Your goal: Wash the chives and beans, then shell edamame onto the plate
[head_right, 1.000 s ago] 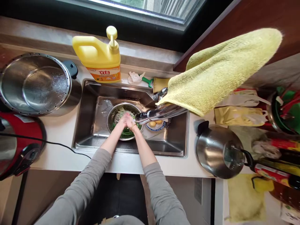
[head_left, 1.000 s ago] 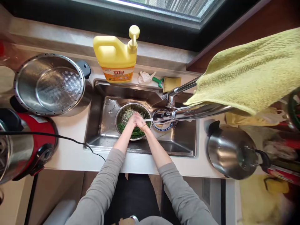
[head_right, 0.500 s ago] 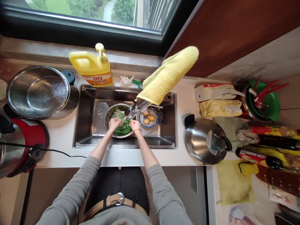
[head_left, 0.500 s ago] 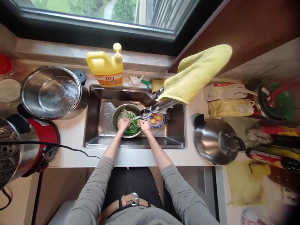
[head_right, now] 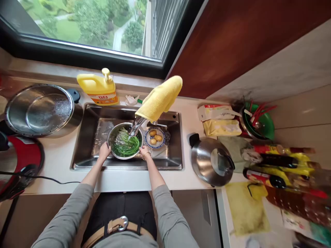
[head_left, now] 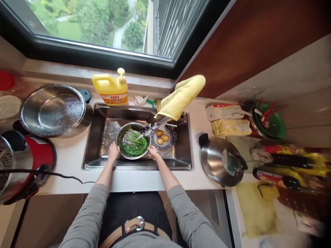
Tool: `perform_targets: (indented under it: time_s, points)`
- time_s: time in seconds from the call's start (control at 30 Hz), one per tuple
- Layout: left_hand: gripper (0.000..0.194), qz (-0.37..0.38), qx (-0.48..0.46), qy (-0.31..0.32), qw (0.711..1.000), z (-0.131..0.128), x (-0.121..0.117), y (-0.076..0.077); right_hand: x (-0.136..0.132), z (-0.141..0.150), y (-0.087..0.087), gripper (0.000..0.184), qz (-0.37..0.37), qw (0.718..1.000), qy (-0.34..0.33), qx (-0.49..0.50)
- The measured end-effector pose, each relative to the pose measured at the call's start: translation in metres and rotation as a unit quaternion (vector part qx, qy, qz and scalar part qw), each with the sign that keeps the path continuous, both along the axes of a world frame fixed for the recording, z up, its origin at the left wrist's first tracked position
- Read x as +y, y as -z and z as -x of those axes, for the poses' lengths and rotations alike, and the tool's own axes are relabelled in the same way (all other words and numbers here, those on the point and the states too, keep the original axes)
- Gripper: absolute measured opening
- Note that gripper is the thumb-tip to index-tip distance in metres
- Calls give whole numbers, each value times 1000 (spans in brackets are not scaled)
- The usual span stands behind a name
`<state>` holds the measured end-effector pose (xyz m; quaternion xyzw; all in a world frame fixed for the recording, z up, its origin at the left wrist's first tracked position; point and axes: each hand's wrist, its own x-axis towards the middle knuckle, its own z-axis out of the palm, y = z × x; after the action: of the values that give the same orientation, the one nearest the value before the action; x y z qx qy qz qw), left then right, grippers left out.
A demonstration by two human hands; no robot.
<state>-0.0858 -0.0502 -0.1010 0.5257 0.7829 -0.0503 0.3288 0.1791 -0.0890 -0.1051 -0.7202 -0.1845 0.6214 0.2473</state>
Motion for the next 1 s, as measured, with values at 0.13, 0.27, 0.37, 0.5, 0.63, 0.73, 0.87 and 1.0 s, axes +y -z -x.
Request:
perform_targets:
  time_s: [0.13, 0.27, 0.37, 0.5, 0.63, 0.73, 0.87, 1.0]
  points:
    - [33, 14, -4, -7, 1000, 8, 11, 3, 13, 5, -6, 19, 4, 999, -1, 38]
    - [37, -1, 4, -36, 999, 19, 14, -20, 14, 10, -19, 18, 13, 995, 14, 93]
    - [46, -52, 60, -35, 996, 19, 15, -49, 11, 17, -33, 19, 13, 992, 25, 125]
    - [76, -212, 92, 95, 968, -11, 23, -80, 3, 27, -60, 22, 0, 986, 76, 147]
    - [75, -177, -9, 240, 954, -66, 38, -79, -11, 33, -90, 24, -17, 980, 131, 148]
    - [88, -104, -37, 243, 964, -102, 40, -67, -31, 37, -110, 27, -24, 978, 155, 134]
    - [85, -93, -84, 335, 934, -119, 27, -61, -59, 40, -129, 29, -31, 971, 190, 144]
    - [82, -79, -99, 366, 922, -123, 18, -67, -73, 41, -136, 30, -44, 961, 235, 141]
